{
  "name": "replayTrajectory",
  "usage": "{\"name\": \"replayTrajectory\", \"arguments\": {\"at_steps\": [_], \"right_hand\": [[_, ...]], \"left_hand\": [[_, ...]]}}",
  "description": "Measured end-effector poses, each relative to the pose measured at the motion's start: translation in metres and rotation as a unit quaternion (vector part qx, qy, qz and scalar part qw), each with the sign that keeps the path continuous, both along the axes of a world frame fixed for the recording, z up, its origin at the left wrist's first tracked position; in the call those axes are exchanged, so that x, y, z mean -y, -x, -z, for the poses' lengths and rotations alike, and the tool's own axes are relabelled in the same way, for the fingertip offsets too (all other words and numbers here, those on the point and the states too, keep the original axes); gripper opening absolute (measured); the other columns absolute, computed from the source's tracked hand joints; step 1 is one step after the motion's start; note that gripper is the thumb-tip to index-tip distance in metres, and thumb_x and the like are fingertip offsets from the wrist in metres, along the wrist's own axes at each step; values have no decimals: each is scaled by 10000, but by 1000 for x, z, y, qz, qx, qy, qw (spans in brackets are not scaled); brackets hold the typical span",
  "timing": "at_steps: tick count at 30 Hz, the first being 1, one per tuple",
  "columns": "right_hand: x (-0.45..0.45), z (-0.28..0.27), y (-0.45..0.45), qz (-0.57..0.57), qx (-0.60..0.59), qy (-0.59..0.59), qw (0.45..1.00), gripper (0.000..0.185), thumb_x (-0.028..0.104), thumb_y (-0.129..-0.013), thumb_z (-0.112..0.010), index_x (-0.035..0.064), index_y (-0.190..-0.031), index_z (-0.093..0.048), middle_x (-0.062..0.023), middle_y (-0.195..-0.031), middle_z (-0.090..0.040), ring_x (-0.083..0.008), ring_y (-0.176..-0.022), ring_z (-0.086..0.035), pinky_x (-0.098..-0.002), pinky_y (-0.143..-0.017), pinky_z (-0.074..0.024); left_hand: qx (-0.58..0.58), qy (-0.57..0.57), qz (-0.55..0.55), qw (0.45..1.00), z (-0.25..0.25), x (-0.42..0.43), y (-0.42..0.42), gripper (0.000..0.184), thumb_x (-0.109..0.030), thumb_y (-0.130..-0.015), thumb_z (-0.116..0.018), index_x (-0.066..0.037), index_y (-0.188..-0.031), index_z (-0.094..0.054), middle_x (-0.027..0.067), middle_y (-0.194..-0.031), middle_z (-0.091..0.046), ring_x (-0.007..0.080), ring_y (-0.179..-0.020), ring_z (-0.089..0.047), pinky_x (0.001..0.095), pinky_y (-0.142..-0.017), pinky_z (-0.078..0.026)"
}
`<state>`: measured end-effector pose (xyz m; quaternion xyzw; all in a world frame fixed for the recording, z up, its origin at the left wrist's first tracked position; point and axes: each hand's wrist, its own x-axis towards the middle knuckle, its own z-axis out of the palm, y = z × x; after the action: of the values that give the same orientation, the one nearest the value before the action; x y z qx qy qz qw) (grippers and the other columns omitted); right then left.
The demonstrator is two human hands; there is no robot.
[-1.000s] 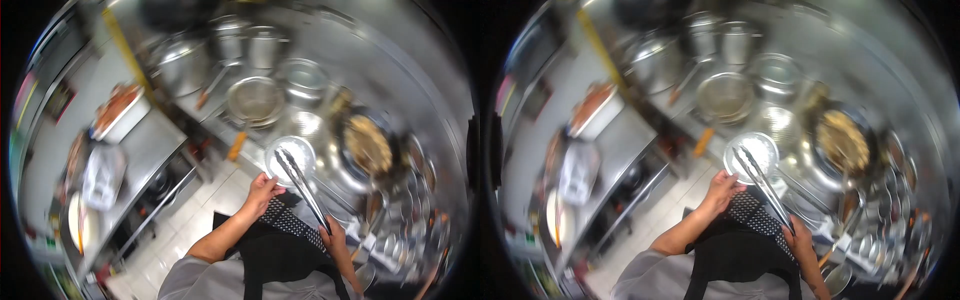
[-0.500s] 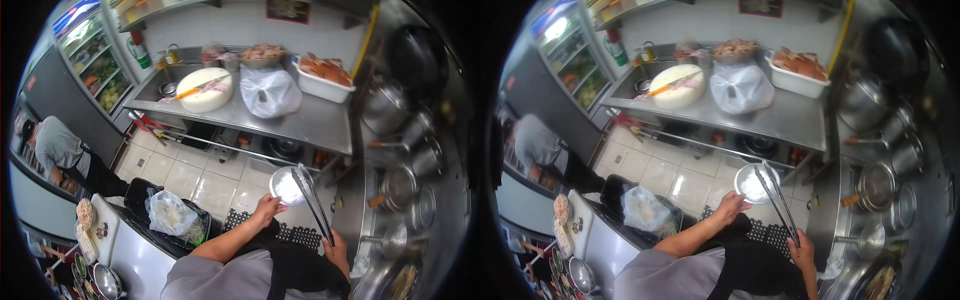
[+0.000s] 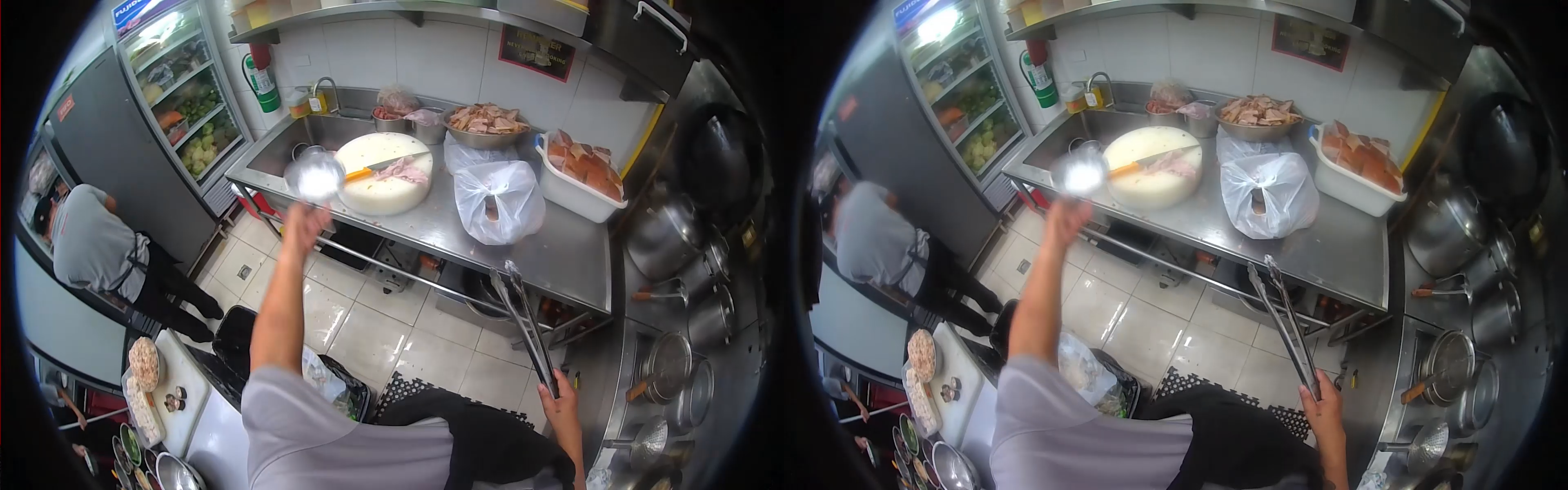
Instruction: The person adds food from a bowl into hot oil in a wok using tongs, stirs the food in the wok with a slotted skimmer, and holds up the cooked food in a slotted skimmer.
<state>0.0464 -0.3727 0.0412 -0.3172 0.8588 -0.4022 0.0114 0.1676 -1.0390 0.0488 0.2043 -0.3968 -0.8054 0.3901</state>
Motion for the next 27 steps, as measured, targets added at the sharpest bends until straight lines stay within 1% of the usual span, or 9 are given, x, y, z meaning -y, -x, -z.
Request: {"name": "replayTrajectory", "arguments": {"at_steps": [1, 4, 6, 10, 13, 16, 18, 23, 27], "right_hand": [[2, 0, 0, 7, 10, 1, 1000, 414, 148, -806, -674, -50, -1145, -542, -196, -948, -630, -282, -846, -628, -347, -764, -484], [5, -6, -1, 33, 44, -6, 998, 431, 162, -808, -676, -56, -1152, -535, -197, -967, -634, -266, -867, -631, -344, -768, -483], [3, 5, 0, 61, 30, 5, 998, 438, 166, -810, -676, -62, -1155, -530, -192, -967, -635, -252, -863, -628, -334, -776, -480], [-20, 31, -10, 145, 46, 29, 988, 445, 163, -813, -675, -78, -1154, -522, -192, -962, -637, -237, -861, -625, -323, -797, -478], [-27, 7, -26, 167, 92, 14, 982, 459, 161, -811, -675, -88, -1162, -515, -203, -971, -641, -233, -880, -626, -324, -815, -477], [-55, 18, -41, 207, 92, 33, 973, 466, 167, -814, -675, -89, -1169, -516, -216, -989, -643, -236, -918, -627, -332, -827, -478], [-70, 19, -51, 236, 55, 64, 968, 462, 178, -818, -676, -81, -1170, -522, -213, -998, -642, -240, -932, -630, -325, -830, -477], [-117, -11, -103, 375, 67, 67, 922, 464, 223, -833, -681, -33, -1187, -526, -200, -1030, -635, -236, -924, -635, -321, -813, -483], [-171, -20, -165, 485, 68, 139, 861, 425, 184, -856, -661, 0, -1210, -517, -57, -859, -613, -106, -723, -572, -251, -647, -476]], "left_hand": [[19, -94, -114, 989, -38, 17, 16, 422, -327, -956, -414, -1, -1222, -385, 207, -1051, -546, 336, -945, -612, 413, -737, -544], [13, -49, -98, 994, -76, 36, 50, 449, -339, -965, -401, -5, -1262, -362, 234, -1154, -522, 362, -1016, -590, 452, -836, -522], [-11, 39, -23, 999, -44, 33, 79, 444, -357, -947, -454, -22, -1234, -407, 248, -1202, -517, 356, -1061, -575, 458, -879, -498], [38, -47, 405, 912, 36, -134, 103, 334, -237, -948, -448, 15, -1159, -511, 176, -1013, -628, 280, -931, -634, 372, -766, -548], [247, -70, 468, 845, 232, -239, 115, 317, -238, -868, -531, -31, -1108, -548, 130, -1044, -608, 265, -888, -635, 426, -748, -541], [421, 21, 550, 721, 273, -329, 100, 326, -248, -856, -547, -82, -1136, -529, 102, -988, -569, 253, -849, -622, 382, -689, -522], [388, 43, 579, 716, 285, -348, 88, 430, -342, -849, -589, -60, -1163, -506, 112, -1083, -572, 254, -887, -627, 372, -689, -526], [471, 107, 579, 657, 371, -329, 85, 336, -285, -846, -580, -66, -1090, -506, 95, -1020, -580, 260, -824, -631, 395, -642, -530], [560, 110, 594, 567, 401, -345, 123, 355, -208, -843, -526, -40, -1154, -499, 144, -1030, -553, 329, -804, -625, 451, -614, -522]]}}
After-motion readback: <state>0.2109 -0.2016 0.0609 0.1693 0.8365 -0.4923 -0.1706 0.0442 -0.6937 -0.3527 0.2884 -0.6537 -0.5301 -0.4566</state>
